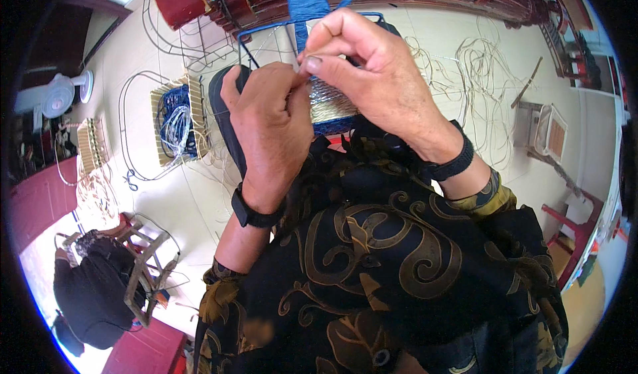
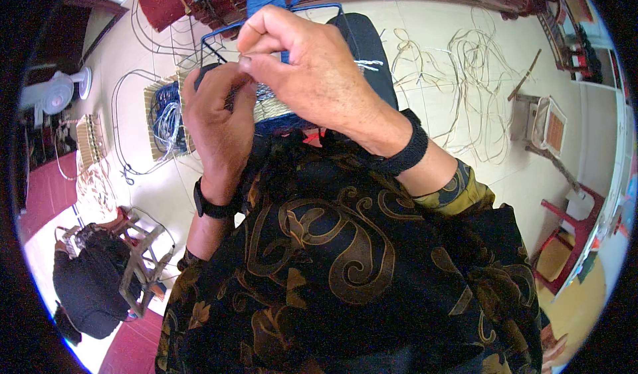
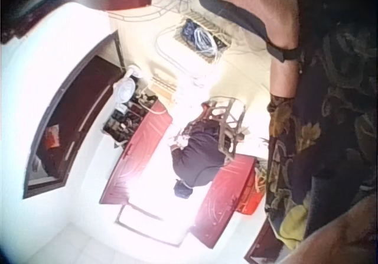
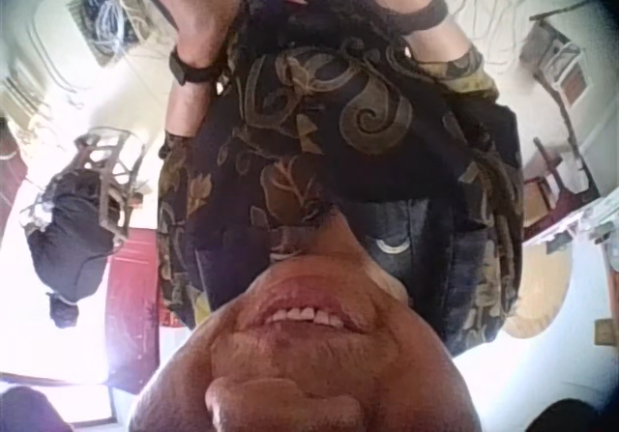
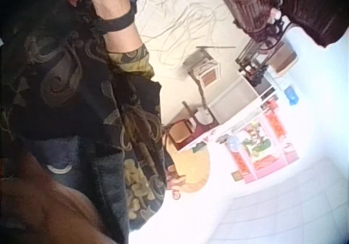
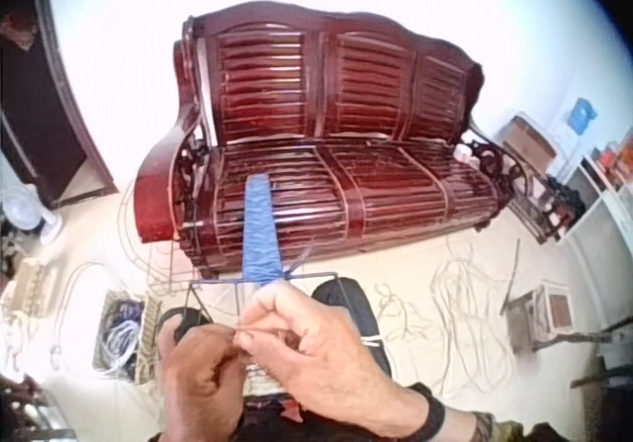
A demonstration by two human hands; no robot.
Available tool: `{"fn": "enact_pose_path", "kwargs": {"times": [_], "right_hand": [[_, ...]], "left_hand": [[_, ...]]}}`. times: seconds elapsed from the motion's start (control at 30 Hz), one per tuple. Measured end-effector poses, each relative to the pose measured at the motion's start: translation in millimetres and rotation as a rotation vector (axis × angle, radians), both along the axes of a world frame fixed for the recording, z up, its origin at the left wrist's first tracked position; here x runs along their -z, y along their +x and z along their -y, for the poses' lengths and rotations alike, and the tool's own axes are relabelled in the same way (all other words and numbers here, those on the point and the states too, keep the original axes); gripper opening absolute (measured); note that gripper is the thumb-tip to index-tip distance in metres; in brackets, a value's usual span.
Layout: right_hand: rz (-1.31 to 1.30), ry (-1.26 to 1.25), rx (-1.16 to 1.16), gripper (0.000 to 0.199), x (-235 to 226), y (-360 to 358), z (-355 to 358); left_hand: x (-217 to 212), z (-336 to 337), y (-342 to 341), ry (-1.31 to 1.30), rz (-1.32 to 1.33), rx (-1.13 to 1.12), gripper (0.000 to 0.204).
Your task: The person weaves the top edge and handle of a blue and white woven basket, threading materials through the frame and using shears to trim excess material.
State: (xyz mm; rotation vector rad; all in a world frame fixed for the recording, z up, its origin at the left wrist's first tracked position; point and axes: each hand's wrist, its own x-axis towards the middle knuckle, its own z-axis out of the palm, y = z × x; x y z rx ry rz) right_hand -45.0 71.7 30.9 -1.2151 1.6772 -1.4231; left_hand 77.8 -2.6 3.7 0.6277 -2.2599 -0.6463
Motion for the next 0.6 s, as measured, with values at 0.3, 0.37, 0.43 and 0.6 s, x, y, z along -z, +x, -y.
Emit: {"fn": "enact_pose_path", "kwargs": {"times": [0.3,0.37,0.43,0.6], "right_hand": [[0.688,-0.264,0.019,0.033,3.7,15.9,10.5],[0.926,-0.287,0.028,0.038,1.5,10.2,10.3],[0.994,-0.378,0.003,0.036,2.7,2.5,9.3],[1.099,-0.225,0.278,0.019,-47.4,12.9,-1.0]], "left_hand": [[0.7,0.1,3.2,-0.038,-0.008,-0.039,0.008],[-0.5,0.6,4.4,-0.116,0.019,0.001,0.006],[0.2,-0.5,4.8,-0.167,0.035,-0.028,0.007],[0.1,0.9,4.3,-0.245,0.050,-0.008,0.008]]}}
